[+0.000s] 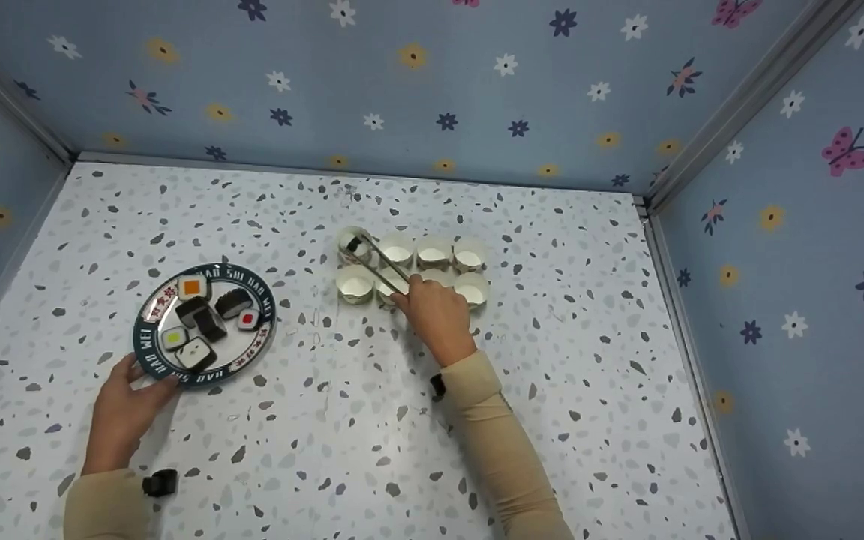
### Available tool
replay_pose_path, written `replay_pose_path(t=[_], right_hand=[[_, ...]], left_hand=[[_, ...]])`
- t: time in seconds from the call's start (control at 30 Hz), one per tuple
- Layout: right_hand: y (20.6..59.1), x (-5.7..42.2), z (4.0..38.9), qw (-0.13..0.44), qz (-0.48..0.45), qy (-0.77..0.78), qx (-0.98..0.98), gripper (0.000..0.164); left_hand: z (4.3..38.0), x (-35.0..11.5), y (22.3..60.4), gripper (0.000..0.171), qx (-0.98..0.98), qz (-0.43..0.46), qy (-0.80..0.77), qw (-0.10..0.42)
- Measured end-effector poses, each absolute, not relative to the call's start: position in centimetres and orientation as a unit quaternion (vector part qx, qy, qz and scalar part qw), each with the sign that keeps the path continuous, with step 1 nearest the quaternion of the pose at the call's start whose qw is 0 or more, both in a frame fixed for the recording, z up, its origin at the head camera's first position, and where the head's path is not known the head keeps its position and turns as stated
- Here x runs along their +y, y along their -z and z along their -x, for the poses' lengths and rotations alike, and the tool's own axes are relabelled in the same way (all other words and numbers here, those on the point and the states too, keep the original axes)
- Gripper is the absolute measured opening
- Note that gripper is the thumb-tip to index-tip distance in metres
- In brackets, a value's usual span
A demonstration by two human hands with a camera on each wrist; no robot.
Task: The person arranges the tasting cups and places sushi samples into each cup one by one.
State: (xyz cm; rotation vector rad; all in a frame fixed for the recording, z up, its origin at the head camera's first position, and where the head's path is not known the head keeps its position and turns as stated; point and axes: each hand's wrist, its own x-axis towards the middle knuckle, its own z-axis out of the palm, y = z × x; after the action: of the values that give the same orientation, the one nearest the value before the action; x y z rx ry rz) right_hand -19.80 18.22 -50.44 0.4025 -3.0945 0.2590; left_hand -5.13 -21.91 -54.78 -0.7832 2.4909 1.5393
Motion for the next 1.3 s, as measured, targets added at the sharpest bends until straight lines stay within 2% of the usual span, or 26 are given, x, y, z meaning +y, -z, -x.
replay_pose_path(t=[0.37, 0.5, 0.77, 1.13, 1.3], right_hand=[[50.2, 17.0, 17.9, 0.058, -0.19, -0.077, -0.977, 0.044], [50.1, 16.1, 17.1, 0.06, -0.207, -0.074, -0.974, 0.045], [50.4, 13.9, 15.6, 0.038, -0.247, -0.08, -0.965, 0.047], [50.3, 9.1, 13.3, -0.049, -0.301, -0.109, -0.946, 0.045], [50.4, 7.2, 12.5, -0.062, -0.316, -0.108, -0.941, 0.045]], left_hand=[[5.2, -22.1, 55.0, 0.081, 0.822, 0.258, -0.505, 0.057], [5.2, -22.1, 55.0, 0.082, 0.822, 0.258, -0.505, 0.059], [5.2, -22.0, 55.0, 0.081, 0.82, 0.256, -0.509, 0.064], [5.3, -22.2, 55.0, 0.082, 0.819, 0.26, -0.506, 0.07], [5.3, -22.1, 55.0, 0.082, 0.819, 0.263, -0.505, 0.063]])
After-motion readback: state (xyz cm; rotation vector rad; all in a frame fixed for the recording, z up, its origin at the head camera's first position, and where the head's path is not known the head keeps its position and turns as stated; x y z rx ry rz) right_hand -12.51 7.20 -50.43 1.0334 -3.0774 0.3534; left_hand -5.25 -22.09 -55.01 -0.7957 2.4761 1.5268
